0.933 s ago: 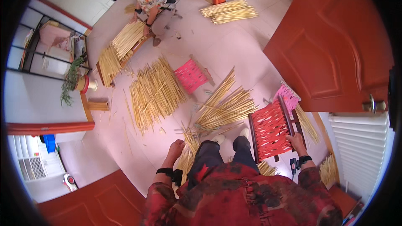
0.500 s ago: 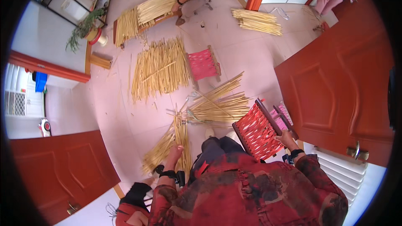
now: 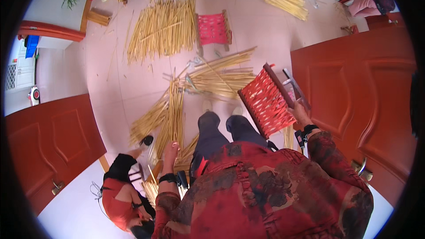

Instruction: The person aligns bamboo sticks on a table and ties them together with wire to assemble a large mat while working with another person.

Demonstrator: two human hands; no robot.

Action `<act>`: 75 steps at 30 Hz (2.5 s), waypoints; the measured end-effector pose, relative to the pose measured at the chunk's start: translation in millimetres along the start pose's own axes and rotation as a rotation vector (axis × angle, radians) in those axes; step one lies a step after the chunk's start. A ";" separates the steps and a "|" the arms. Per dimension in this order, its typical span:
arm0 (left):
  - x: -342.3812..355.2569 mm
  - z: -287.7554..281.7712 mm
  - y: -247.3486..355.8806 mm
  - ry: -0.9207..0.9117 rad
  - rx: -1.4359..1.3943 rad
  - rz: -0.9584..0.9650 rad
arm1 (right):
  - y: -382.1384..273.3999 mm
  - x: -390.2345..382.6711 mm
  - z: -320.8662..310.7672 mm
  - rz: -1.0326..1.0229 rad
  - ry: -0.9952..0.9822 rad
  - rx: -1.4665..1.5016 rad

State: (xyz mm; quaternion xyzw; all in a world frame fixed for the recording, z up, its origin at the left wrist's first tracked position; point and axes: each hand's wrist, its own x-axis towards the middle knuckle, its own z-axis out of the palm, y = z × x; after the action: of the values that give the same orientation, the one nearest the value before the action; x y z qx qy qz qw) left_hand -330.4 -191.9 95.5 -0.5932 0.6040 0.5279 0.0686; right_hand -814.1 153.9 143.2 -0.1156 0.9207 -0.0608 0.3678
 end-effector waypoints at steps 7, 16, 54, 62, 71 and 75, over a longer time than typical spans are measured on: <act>4.1 7.7 -31.5 -0.148 0.259 0.040 | -31.3 -28.3 -17.0 -0.036 0.055 0.073; 85.6 -21.0 99.6 -0.256 0.320 0.075 | 21.2 -14.1 21.1 -0.072 0.204 0.192; 244.5 148.0 298.2 -0.773 1.210 0.177 | 170.0 -11.3 263.6 0.759 -0.193 0.135; 231.1 162.9 325.5 -0.714 1.006 0.197 | 111.5 -6.1 323.7 0.392 0.150 0.440; 226.0 119.6 282.5 -0.601 0.813 0.152 | 2.2 38.4 173.9 -0.083 -0.281 0.567; 234.7 88.4 253.4 -0.527 0.641 0.136 | -19.2 59.4 122.3 -0.079 -0.395 0.476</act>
State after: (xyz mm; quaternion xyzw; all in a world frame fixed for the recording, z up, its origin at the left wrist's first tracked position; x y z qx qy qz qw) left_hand -645.7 -345.7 31.8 -0.3452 0.7373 0.4502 0.3667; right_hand -768.1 116.8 19.3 -0.0716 0.7859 -0.2655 0.5538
